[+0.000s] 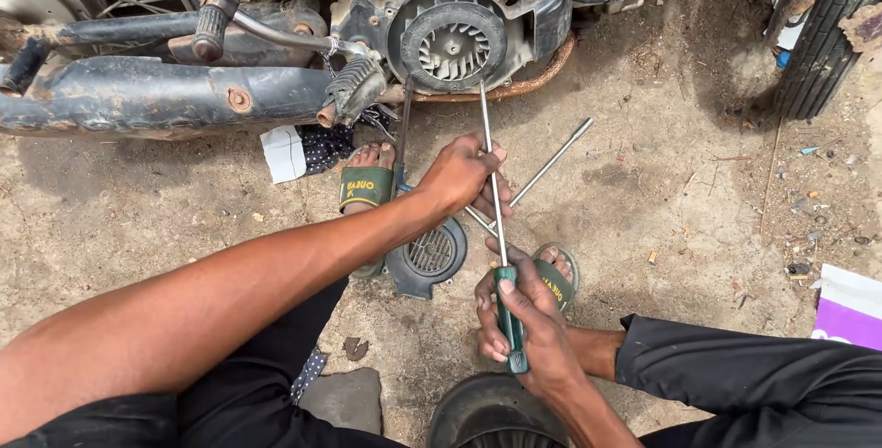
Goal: Using a screwdriver and T-handle wrench to disassemble and repair a motorcycle engine's cooling fan and casing.
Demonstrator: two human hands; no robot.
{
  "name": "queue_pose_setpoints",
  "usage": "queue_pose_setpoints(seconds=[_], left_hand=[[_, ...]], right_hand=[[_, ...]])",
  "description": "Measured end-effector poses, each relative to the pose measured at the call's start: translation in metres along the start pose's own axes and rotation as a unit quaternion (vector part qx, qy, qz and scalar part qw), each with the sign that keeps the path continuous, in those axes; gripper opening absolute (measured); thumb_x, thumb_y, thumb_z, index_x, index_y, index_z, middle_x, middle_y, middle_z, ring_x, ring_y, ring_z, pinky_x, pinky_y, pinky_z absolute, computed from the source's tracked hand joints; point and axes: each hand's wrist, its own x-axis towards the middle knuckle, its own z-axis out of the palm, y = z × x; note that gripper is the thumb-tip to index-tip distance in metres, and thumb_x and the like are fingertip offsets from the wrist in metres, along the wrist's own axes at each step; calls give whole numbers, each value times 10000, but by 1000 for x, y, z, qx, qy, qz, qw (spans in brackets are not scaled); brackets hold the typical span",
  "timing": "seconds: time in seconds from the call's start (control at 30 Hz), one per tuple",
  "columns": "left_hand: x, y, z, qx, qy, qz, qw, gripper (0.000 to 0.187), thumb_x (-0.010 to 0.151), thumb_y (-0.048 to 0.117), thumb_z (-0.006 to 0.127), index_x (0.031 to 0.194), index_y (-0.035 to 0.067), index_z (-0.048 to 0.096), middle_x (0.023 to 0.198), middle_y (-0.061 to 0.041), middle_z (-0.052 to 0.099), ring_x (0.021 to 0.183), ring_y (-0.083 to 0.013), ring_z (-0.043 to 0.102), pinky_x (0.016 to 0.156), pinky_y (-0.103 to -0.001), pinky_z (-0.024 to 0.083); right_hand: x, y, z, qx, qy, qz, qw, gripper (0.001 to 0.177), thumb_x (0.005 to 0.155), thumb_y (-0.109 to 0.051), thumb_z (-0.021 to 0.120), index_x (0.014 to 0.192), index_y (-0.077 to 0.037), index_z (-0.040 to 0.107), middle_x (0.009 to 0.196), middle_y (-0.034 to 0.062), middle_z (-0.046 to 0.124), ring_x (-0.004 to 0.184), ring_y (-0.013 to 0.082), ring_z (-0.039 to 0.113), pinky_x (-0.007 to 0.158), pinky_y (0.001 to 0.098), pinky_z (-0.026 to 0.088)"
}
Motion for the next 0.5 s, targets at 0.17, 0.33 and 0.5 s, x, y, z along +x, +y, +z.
queue_pose_setpoints(seconds=[0.17,0.33,0.5], left_hand=[[22,15,-7,24,26,25,999,337,1061,213,457,1275,-44,409,759,-208,703,589,-346,746,431,-380,591],[25,15,-9,11,28,28,999,340,1058,219,447,1282,-31,393,776,-217,703,589,-347,751,426,-372,593],[19,17,-8,17,37,29,999,316,1054,212,473,1219,-52,417,729,-205,702,556,-323,742,396,-349,577]], right_hand=[[18,-22,-4,-51,32,-63,996,563,997,-159,541,1530,-65,388,805,71,541,458,90,453,416,262,434],[20,-27,-1,-107,60,-65,990,544,983,-125,555,1512,-54,446,753,67,541,458,90,482,406,264,449],[20,-28,7,-178,94,-86,976,570,977,-127,561,1529,-49,444,763,72,545,455,90,472,403,263,437]])
